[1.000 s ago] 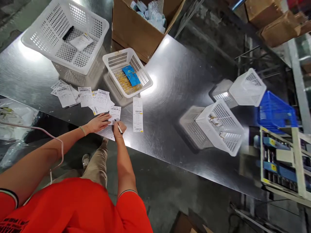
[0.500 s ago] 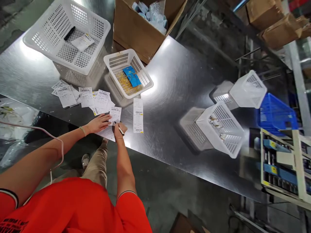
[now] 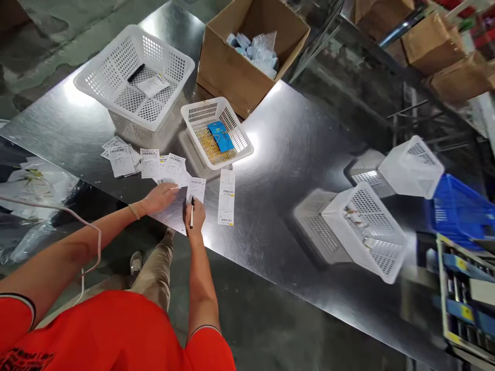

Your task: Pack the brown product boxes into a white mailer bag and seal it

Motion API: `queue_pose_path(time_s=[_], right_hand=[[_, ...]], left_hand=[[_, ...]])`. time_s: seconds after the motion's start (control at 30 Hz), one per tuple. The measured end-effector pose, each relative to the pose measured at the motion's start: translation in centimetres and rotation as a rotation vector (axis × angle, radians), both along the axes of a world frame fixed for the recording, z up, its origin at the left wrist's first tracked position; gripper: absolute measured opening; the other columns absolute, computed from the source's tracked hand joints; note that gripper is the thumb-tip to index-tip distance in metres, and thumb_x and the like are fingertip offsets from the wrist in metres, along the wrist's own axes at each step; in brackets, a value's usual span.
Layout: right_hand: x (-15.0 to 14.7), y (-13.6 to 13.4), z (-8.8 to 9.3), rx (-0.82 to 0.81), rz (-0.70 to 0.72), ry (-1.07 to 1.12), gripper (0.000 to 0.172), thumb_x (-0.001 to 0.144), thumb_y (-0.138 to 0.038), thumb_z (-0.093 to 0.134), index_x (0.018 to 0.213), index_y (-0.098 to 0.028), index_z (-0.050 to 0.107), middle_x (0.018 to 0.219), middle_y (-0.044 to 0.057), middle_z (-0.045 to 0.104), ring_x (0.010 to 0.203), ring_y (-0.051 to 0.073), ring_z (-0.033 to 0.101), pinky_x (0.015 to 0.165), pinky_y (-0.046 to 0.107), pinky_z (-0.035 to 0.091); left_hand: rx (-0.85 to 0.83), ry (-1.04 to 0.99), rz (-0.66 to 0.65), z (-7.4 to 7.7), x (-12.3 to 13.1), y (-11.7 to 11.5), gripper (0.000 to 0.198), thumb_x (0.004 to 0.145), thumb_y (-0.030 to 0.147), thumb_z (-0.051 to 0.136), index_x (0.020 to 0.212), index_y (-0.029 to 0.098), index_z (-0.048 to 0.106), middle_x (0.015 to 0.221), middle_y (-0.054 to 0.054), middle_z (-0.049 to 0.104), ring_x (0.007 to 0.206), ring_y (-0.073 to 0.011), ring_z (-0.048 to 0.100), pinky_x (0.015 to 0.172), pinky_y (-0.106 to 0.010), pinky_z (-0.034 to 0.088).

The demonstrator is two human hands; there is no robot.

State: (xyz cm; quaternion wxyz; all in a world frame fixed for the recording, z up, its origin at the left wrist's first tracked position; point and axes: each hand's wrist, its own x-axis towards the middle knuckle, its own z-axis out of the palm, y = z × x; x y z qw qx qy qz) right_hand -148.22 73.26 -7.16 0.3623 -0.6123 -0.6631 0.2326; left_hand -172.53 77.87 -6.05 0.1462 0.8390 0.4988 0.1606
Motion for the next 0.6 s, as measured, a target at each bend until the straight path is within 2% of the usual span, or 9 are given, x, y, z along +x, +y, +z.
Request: queue_pose_path(time_s=[0.07, 0.1, 0.2, 0.3, 0.4, 0.5, 0.6], right_hand=[[0.2, 1.0, 0.3, 0.020, -0.021, -0.004, 0.046, 0.114, -0.050, 0.040, 0.108, -0.018, 0.071, 0.104, 0.016, 0.074, 0.101, 0.029, 0.069, 0.095, 0.045, 0.061], [0.2, 1.4, 0.5, 0.035, -0.036, -0.008, 0.045, 0.113, -0.051, 0.043, 0.107, -0.018, 0.072, 0.105, 0.016, 0.074, 0.102, 0.029, 0.069, 0.097, 0.046, 0.061], [-1.0, 2.1, 1.3, 0.024, -0.098, 0.044, 0.041, 0.109, -0.053, 0.054, 0.099, -0.019, 0.074, 0.097, 0.013, 0.074, 0.095, 0.027, 0.068, 0.092, 0.043, 0.060], [-4.0, 2.4, 1.8, -0.096, -0.131, 0.208, 0.041, 0.107, -0.052, 0.060, 0.083, -0.021, 0.071, 0.077, 0.004, 0.068, 0.076, 0.022, 0.063, 0.076, 0.035, 0.057], [-6.8, 3.2, 1.7, -0.174, -0.149, 0.265, 0.049, 0.108, -0.046, 0.060, 0.065, -0.025, 0.056, 0.062, -0.002, 0.055, 0.064, 0.018, 0.054, 0.067, 0.032, 0.052], [-8.0, 4.2, 1.5, -0.211, -0.170, 0.229, 0.054, 0.109, -0.038, 0.059, 0.059, -0.028, 0.041, 0.058, -0.004, 0.047, 0.062, 0.016, 0.048, 0.066, 0.030, 0.048], [-7.8, 4.9, 1.5, -0.222, -0.145, 0.142, 0.055, 0.110, -0.034, 0.055, 0.059, -0.028, 0.036, 0.059, -0.003, 0.048, 0.062, 0.016, 0.047, 0.067, 0.030, 0.046]], left_hand=[[0.028, 0.019, 0.186, -0.1, -2.4, 1.4, 0.037, 0.112, 0.013, 0.053, 0.144, 0.011, 0.071, 0.157, -0.022, 0.071, 0.151, -0.0346, 0.064, 0.128, -0.057, 0.056], [0.028, 0.028, 0.216, -0.1, -3.6, 1.8, 0.036, 0.111, 0.013, 0.053, 0.142, 0.011, 0.072, 0.157, -0.021, 0.072, 0.154, -0.0357, 0.062, 0.129, -0.060, 0.054], [-0.013, 0.049, 0.107, -0.5, -5.5, 1.3, 0.033, 0.111, 0.015, 0.056, 0.137, 0.017, 0.077, 0.153, -0.016, 0.076, 0.159, -0.0345, 0.059, 0.136, -0.061, 0.047], [-0.044, 0.054, 0.028, -1.1, -4.7, -1.2, 0.035, 0.114, 0.021, 0.057, 0.143, 0.018, 0.077, 0.158, -0.016, 0.073, 0.162, -0.0349, 0.057, 0.139, -0.061, 0.044], [-0.049, 0.029, 0.022, -1.5, -3.2, -3.2, 0.039, 0.116, 0.023, 0.055, 0.149, 0.018, 0.074, 0.162, -0.017, 0.070, 0.162, -0.0344, 0.056, 0.137, -0.059, 0.045], [-0.055, 0.001, 0.005, -1.4, -2.7, -3.6, 0.041, 0.116, 0.023, 0.053, 0.150, 0.019, 0.075, 0.163, -0.018, 0.069, 0.162, -0.0340, 0.057, 0.137, -0.059, 0.046], [-0.070, -0.011, 0.016, -1.1, -2.7, -3.3, 0.042, 0.115, 0.023, 0.052, 0.148, 0.020, 0.078, 0.161, -0.020, 0.071, 0.161, -0.0361, 0.058, 0.134, -0.062, 0.049]])
